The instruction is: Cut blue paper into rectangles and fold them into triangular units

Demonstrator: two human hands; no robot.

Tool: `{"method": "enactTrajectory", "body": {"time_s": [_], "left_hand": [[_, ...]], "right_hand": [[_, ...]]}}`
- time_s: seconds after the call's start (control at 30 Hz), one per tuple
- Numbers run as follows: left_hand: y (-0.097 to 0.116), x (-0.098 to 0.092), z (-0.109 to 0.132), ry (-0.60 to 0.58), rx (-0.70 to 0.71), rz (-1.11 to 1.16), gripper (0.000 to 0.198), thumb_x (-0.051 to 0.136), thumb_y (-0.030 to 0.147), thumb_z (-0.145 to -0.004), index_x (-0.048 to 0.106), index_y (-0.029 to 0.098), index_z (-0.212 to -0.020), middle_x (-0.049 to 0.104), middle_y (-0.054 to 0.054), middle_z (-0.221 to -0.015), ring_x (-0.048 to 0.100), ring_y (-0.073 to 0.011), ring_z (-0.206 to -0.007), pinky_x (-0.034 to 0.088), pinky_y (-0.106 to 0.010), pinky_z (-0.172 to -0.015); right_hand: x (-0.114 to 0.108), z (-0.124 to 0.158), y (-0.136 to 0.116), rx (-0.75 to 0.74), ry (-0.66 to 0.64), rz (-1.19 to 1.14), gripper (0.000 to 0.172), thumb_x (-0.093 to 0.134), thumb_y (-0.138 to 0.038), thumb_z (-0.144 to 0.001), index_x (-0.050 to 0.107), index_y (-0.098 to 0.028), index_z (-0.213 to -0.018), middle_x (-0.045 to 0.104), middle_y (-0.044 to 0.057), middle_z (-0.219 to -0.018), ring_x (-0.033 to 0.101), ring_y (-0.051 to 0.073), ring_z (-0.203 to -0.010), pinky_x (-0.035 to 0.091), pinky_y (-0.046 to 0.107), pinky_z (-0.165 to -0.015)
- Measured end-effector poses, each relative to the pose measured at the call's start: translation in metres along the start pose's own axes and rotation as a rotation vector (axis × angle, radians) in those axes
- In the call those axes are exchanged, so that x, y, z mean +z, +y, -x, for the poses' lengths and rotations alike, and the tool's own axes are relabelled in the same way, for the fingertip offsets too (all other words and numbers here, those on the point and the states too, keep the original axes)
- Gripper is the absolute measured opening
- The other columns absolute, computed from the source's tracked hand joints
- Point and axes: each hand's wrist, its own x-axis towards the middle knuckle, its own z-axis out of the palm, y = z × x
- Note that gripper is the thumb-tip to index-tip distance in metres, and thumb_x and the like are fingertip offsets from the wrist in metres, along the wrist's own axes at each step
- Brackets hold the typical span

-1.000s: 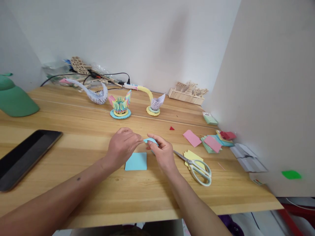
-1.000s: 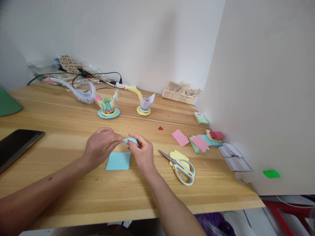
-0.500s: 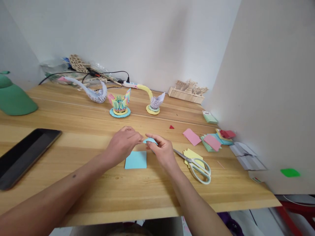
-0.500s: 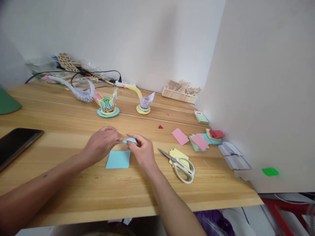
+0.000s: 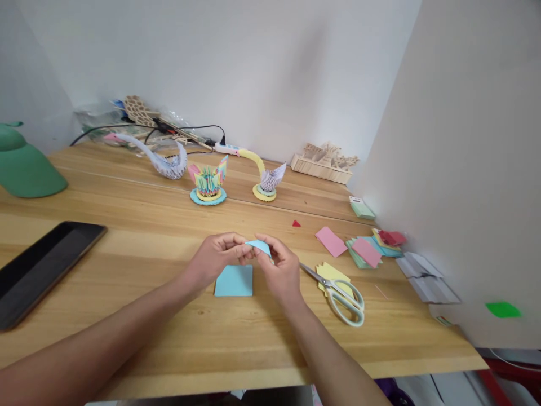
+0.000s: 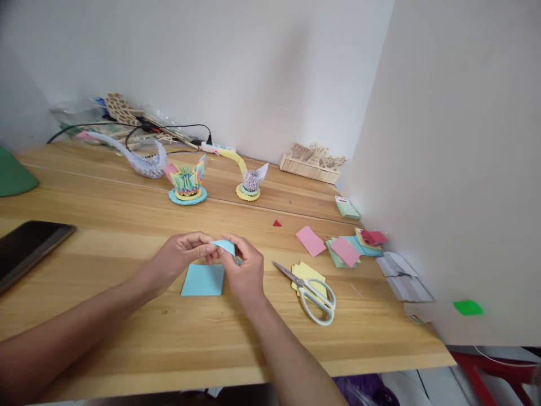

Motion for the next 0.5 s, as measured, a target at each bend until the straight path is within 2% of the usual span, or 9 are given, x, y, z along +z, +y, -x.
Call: {"method": "enactTrajectory", "body": {"time_s": [0.27, 0.33, 0.5], "left_hand": [[-0.008, 0.0042, 0.0056, 0.047, -0.003, 0.215, 0.013, 0.063, 0.022, -0.073, 0.059, 0.016, -0.063, 0.061, 0.002, -0.058, 0.055, -0.0107, -0.059, 0.045, -0.024, -0.062], [-0.0065, 0.0051, 0.0068, 0.073, 0.001, 0.211, 0.013, 0.063, 0.02, -0.073, 0.058, 0.016, -0.062, 0.059, 0.003, -0.056, 0.054, -0.0105, -0.058, 0.044, -0.023, -0.061], [0.0017, 0.0045, 0.0077, 0.062, 0.011, 0.077, 0.013, 0.063, 0.028, -0.074, 0.064, 0.016, -0.068, 0.061, 0.001, -0.063, 0.055, -0.0112, -0.06, 0.044, -0.024, -0.06]], "right_hand": [[0.0033, 0.0063, -0.0019, -0.352, 0.048, 0.207, 0.02, 0.057, -0.018, -0.079, 0.066, -0.021, -0.097, 0.067, 0.003, -0.085, 0.061, 0.016, -0.078, 0.048, 0.029, -0.071], [0.0045, 0.0064, -0.0019, -0.335, 0.045, 0.191, 0.02, 0.057, -0.018, -0.079, 0.066, -0.021, -0.097, 0.068, 0.003, -0.085, 0.061, 0.016, -0.078, 0.048, 0.029, -0.072], [0.005, 0.0033, 0.0009, -0.073, 0.07, 0.007, 0.02, 0.057, -0.018, -0.076, 0.067, -0.02, -0.093, 0.068, 0.003, -0.085, 0.062, 0.016, -0.077, 0.049, 0.027, -0.07]]}}
